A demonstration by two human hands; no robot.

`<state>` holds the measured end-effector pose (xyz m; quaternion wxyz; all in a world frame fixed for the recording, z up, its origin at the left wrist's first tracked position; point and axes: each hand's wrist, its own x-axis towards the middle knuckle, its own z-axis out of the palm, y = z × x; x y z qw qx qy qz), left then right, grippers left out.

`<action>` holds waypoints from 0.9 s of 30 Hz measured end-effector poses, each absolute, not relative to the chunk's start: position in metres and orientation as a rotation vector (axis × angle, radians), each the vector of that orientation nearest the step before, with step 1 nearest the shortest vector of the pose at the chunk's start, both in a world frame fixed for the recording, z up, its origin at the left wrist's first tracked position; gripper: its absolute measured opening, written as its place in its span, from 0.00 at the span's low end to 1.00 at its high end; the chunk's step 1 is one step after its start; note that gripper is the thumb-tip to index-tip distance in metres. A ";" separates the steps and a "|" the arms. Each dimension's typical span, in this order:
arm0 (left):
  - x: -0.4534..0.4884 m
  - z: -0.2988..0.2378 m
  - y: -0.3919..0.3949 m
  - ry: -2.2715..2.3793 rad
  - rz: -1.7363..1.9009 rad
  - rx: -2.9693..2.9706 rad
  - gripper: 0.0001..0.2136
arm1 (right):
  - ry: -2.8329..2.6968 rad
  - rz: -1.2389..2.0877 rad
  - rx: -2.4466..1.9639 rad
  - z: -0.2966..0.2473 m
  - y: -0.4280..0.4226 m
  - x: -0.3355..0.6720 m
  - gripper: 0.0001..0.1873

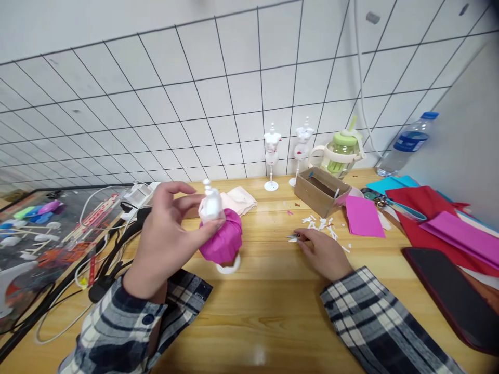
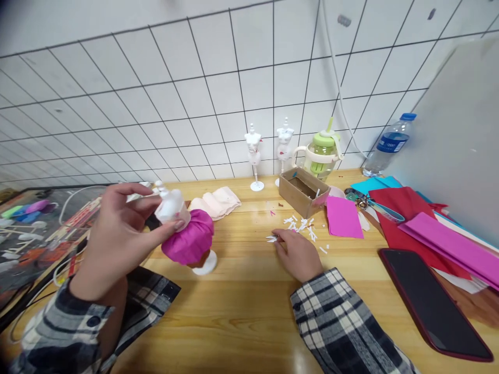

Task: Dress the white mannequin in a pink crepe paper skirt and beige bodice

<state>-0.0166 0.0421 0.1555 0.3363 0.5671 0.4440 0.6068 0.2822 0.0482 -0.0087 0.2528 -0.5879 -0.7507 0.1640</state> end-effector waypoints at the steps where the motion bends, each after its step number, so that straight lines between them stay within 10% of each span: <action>1: -0.013 0.156 0.043 1.215 1.531 1.488 0.29 | -2.056 0.429 -1.604 -0.008 0.049 0.283 0.16; 12: 0.054 0.040 0.057 1.185 0.591 2.490 0.11 | -2.050 0.407 -1.671 -0.007 0.052 0.287 0.12; 27: 0.052 0.024 0.044 1.114 0.894 2.360 0.09 | -2.038 0.476 -1.633 -0.013 0.054 0.290 0.12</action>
